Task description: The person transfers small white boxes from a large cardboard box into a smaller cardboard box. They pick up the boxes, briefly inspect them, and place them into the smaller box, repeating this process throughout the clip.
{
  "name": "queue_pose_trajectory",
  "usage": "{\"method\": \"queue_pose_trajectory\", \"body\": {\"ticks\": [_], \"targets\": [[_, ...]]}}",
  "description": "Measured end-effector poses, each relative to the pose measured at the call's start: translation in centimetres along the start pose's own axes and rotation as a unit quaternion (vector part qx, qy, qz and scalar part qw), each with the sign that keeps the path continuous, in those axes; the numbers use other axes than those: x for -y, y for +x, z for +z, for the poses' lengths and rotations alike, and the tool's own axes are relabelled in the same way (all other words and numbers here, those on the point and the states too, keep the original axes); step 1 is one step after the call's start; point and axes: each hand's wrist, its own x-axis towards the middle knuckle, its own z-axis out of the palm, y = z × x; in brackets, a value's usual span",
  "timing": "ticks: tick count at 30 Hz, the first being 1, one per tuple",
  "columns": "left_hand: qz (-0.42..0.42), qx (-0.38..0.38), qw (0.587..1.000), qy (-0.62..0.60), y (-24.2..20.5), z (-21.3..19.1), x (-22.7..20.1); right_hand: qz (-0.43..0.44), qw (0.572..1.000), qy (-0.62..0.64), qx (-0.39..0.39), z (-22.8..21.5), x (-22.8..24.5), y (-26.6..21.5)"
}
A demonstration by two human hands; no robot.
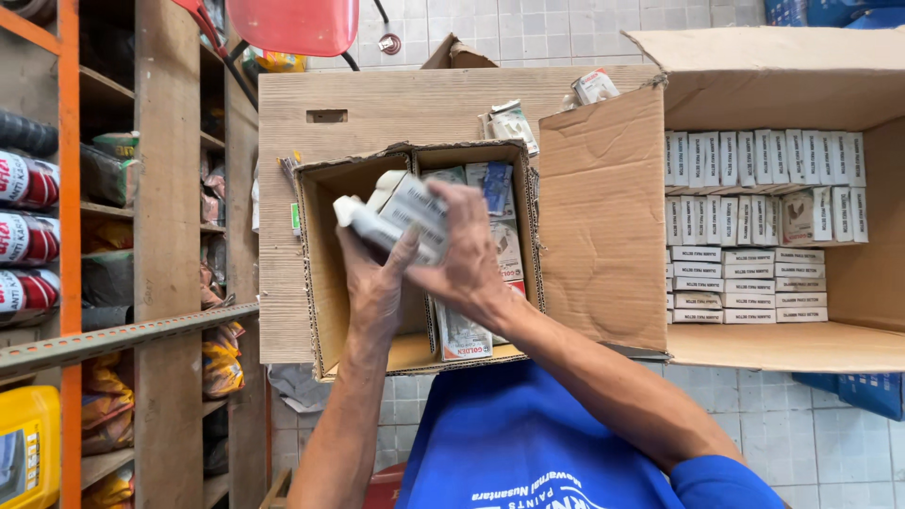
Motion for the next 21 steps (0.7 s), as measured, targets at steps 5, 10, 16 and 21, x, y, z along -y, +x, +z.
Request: {"method": "queue_pose_trajectory", "body": {"ticks": [5,10,16,21], "targets": [[-0.011,-0.045,0.990,-0.136,-2.5,-1.9,0.1,0.004,0.975,0.039,0.217,-1.5,0.6,-0.1],[0.008,0.014,0.999,0.048,-2.5,-3.9,1.4,0.064,0.943,0.153,0.287,-1.5,0.5,-1.0],[0.096,-0.098,0.989,0.055,-3.4,-0.7,-0.2,0.109,0.943,0.223,0.219,-0.7,1.1,-1.9],[0.155,-0.185,0.970,0.003,-4.0,2.5,-1.7,0.070,0.959,0.248,0.119,0.6,-1.3,-4.6]]}}
